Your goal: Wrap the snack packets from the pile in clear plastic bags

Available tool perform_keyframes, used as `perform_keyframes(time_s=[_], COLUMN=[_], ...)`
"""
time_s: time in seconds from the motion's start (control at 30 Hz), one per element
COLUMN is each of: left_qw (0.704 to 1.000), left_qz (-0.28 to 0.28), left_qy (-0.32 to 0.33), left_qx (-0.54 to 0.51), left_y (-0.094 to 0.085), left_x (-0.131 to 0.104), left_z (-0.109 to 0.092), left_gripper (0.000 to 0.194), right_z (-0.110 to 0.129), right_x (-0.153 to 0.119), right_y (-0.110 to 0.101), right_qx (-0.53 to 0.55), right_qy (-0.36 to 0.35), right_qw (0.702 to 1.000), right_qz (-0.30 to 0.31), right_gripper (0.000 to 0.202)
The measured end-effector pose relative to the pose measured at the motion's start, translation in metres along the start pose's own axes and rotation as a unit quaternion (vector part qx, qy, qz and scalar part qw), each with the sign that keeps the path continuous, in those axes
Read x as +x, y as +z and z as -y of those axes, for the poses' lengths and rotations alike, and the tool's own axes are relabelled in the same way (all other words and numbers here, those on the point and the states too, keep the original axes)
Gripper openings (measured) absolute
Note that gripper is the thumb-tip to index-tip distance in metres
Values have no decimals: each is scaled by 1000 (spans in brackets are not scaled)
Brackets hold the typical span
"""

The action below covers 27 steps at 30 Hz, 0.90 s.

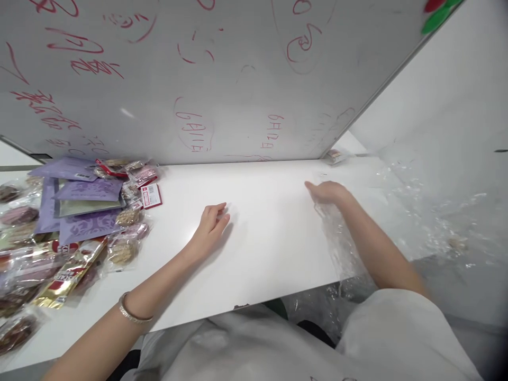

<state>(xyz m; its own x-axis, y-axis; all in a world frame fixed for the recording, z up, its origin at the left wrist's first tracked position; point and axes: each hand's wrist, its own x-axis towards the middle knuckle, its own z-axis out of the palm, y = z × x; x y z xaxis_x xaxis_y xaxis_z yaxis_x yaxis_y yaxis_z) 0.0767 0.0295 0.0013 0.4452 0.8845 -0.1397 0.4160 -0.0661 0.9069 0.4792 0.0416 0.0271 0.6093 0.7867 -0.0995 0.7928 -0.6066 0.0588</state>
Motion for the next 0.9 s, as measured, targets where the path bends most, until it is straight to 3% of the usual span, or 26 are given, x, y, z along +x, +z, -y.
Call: perform_keyframes(time_s=[0.1, 0.2, 0.37, 0.47, 0.57, 0.67, 0.73, 0.77, 0.83, 0.9], left_qw=[1000, 999, 996, 996, 989, 958, 948, 948, 951, 956], left_qz=[-2, -13, -57, -90, -104, -77, -59, -57, -63, -65], left_qy=[-2, -8, -17, 4, 53, 57, 30, 19, -2, -23], left_qx=[-13, -46, -63, -29, 86, 270, 312, 313, 303, 287], left_y=[-1, -4, -10, -12, -17, -26, -33, -38, -47, -56], left_x=[-5, -10, -5, 8, 21, 25, 21, 18, 11, 3], left_z=[-4, -8, -11, -14, -20, -22, -18, -15, -8, -3], left_gripper=[44, 38, 39, 49, 65, 68, 58, 53, 45, 35], right_z=[30, 63, 115, 137, 145, 139, 126, 117, 96, 74], right_x=[-51, -99, -166, -198, -222, -237, -245, -249, -253, -251], right_y=[22, 33, 43, 48, 46, 37, 29, 26, 24, 28], right_qx=[9, 34, 85, 119, 139, 156, 159, 151, 117, 67], right_qy=[-78, -224, -421, -536, -637, -673, -647, -601, -419, -188], right_qw=[997, 974, 903, 836, 757, 721, 745, 785, 899, 976], right_qz=[-7, -9, -8, 9, 44, 57, 36, 11, -55, -83], right_gripper=[64, 56, 55, 55, 57, 56, 54, 52, 54, 77])
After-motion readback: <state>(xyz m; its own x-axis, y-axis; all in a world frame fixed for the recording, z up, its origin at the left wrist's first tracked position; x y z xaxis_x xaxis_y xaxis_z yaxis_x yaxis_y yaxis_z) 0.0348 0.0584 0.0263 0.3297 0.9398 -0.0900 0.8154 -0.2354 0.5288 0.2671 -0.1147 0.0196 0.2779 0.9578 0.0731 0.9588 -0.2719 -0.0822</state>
